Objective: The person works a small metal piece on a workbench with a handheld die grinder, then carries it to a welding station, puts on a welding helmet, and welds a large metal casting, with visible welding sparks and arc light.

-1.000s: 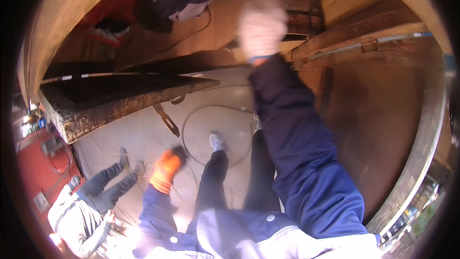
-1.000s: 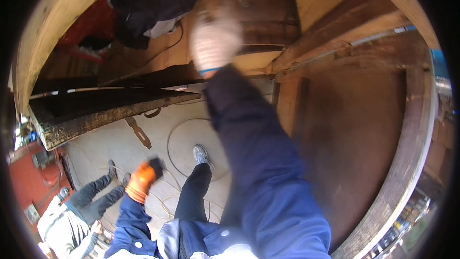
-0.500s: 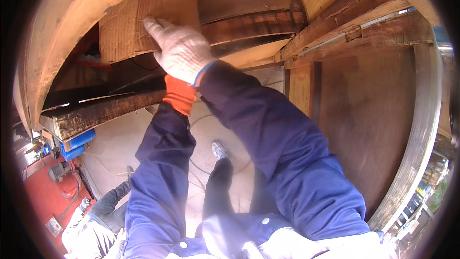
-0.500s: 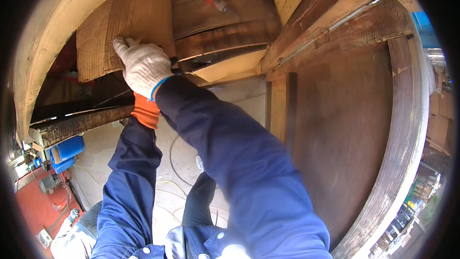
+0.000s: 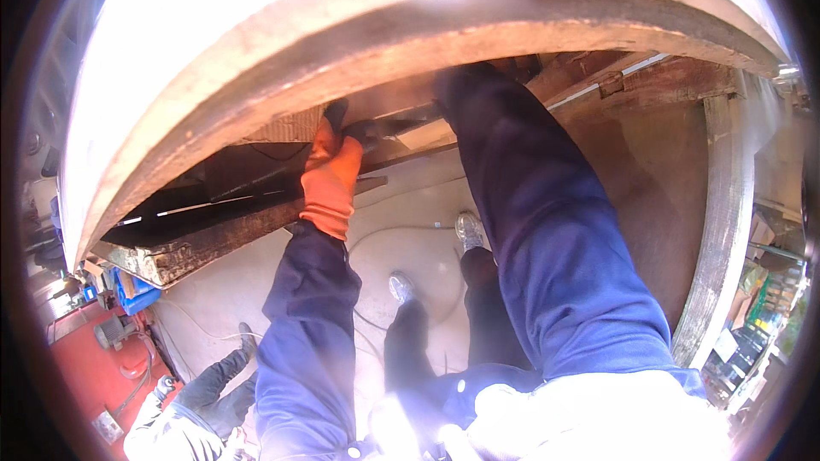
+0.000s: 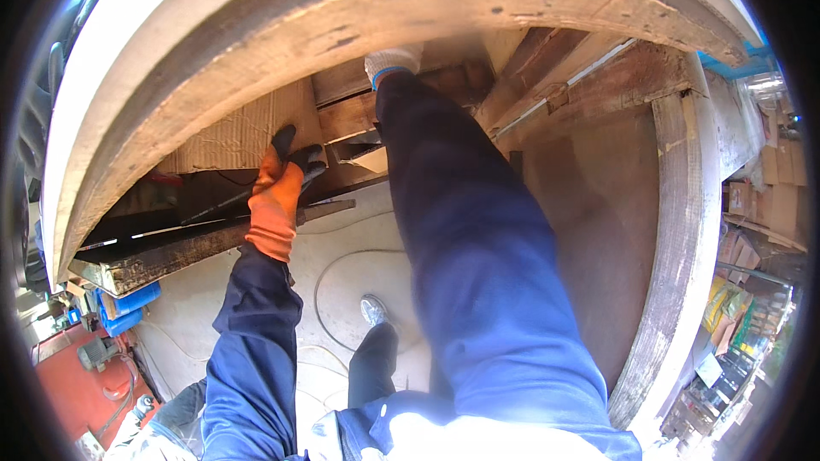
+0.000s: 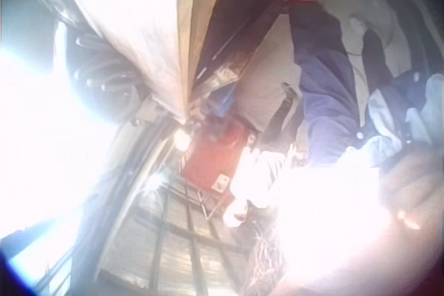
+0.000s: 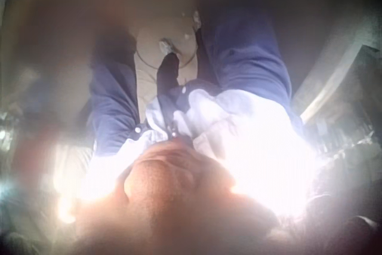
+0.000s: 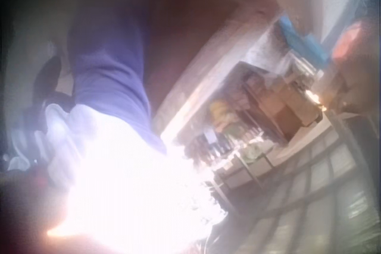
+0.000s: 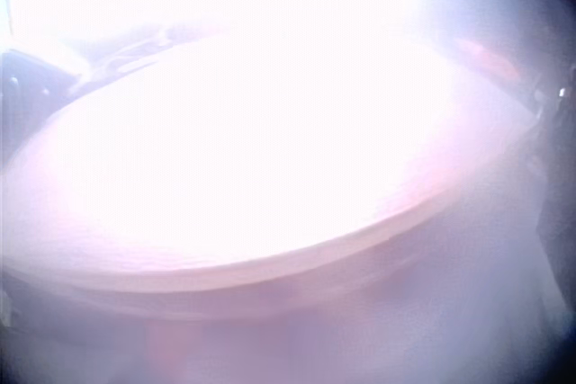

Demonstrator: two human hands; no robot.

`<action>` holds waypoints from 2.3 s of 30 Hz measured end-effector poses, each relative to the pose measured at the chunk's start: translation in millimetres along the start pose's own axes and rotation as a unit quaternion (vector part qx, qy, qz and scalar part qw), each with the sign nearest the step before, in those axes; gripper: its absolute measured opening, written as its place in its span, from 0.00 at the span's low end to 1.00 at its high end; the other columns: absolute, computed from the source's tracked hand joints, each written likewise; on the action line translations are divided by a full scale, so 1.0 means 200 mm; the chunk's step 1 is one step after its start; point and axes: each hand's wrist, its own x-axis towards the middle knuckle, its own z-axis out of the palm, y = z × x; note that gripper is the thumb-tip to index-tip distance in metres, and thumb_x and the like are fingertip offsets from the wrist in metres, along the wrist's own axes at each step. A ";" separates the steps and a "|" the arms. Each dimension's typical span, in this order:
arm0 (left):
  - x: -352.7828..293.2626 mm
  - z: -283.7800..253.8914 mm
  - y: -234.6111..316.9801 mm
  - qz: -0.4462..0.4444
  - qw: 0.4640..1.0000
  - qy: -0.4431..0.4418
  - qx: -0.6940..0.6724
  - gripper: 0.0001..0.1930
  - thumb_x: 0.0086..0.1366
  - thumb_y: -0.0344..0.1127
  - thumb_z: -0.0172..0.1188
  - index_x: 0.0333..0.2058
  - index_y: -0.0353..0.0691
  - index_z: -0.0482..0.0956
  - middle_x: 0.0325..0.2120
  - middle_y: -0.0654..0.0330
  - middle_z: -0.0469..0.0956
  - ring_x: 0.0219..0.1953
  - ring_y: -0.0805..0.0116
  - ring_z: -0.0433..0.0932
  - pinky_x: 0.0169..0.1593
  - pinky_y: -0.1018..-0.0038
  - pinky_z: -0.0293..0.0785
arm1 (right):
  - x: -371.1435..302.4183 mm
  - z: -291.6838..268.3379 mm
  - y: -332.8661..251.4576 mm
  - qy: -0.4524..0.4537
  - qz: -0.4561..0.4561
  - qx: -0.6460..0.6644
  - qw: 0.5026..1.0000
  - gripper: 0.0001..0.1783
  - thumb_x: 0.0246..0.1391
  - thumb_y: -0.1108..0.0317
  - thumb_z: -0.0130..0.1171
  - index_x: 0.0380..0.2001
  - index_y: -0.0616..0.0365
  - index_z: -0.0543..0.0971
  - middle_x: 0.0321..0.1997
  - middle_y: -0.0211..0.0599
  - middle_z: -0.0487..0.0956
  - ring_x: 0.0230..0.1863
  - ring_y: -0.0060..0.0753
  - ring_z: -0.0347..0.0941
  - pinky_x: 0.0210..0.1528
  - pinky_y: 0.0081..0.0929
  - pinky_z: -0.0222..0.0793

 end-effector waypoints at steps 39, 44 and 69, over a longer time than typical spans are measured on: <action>-1.60 0.40 1.42 0.524 0.675 -0.462 0.237 0.20 0.62 0.52 0.50 0.49 0.49 0.71 0.52 0.59 0.70 0.64 0.53 0.62 0.74 0.53 0.44 | -3.66 -0.47 0.85 -0.047 0.455 0.240 0.856 0.20 0.60 0.52 0.58 0.41 0.59 0.80 0.28 0.39 0.78 0.29 0.34 0.73 0.33 0.33 0.68; -1.51 0.10 1.26 0.572 0.718 -0.310 0.247 0.08 0.59 0.47 0.54 0.32 0.52 0.72 0.39 0.63 0.73 0.52 0.60 0.69 0.65 0.56 0.59 | -3.53 -0.74 0.74 0.048 0.272 0.305 0.911 0.16 0.60 0.54 0.61 0.34 0.55 0.76 0.19 0.28 0.73 0.15 0.19 0.65 0.16 0.22 0.60; -1.57 -0.85 1.38 0.199 0.937 0.076 -0.277 0.20 0.70 0.31 0.57 0.58 0.32 0.72 0.48 0.52 0.81 0.48 0.63 0.81 0.54 0.74 0.73 | -2.02 -1.32 -1.07 -0.300 -0.459 0.159 0.821 0.17 0.57 0.61 0.57 0.45 0.60 0.78 0.39 0.48 0.79 0.45 0.47 0.75 0.48 0.42 0.71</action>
